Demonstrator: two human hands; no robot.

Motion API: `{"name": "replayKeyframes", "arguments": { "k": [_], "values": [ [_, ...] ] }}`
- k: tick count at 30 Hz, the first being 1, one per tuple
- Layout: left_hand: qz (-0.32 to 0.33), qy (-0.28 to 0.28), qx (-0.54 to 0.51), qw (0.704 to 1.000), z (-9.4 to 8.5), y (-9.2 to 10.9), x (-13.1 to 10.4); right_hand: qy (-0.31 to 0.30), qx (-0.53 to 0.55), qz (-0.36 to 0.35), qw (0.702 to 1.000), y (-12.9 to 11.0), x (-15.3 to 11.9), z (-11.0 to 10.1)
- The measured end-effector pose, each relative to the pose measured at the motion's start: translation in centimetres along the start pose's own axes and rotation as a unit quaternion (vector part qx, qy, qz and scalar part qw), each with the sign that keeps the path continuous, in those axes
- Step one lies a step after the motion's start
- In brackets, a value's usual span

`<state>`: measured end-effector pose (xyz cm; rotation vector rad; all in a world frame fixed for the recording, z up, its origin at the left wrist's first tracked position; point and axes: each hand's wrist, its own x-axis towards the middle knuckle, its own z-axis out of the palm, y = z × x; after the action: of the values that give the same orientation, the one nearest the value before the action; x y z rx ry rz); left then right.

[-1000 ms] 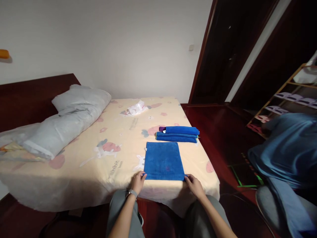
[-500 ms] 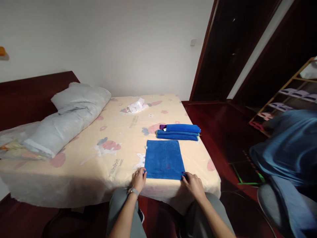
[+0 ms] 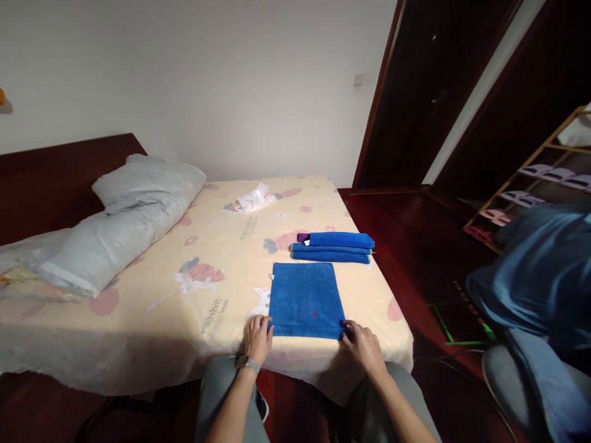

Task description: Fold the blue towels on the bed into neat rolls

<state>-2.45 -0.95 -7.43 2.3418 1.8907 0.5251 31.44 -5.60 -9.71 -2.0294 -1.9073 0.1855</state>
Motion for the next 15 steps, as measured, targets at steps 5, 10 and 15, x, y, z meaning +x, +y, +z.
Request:
{"name": "replayKeyframes", "arguments": {
  "k": [5,10,15],
  "values": [
    [0.184,-0.02,-0.007,0.983,0.2,3.3,-1.6,0.073,-0.03,-0.042,0.996,-2.9,-0.8,-0.9],
    [0.296,-0.083,-0.04,0.951,2.4,6.5,-3.8,0.023,0.005,-0.269,0.963,-7.7,-2.8,1.4],
    [0.249,-0.084,-0.024,0.964,3.3,5.1,-3.5,0.032,-0.043,-0.273,0.96,-8.5,-3.3,4.2]
  ]
}}
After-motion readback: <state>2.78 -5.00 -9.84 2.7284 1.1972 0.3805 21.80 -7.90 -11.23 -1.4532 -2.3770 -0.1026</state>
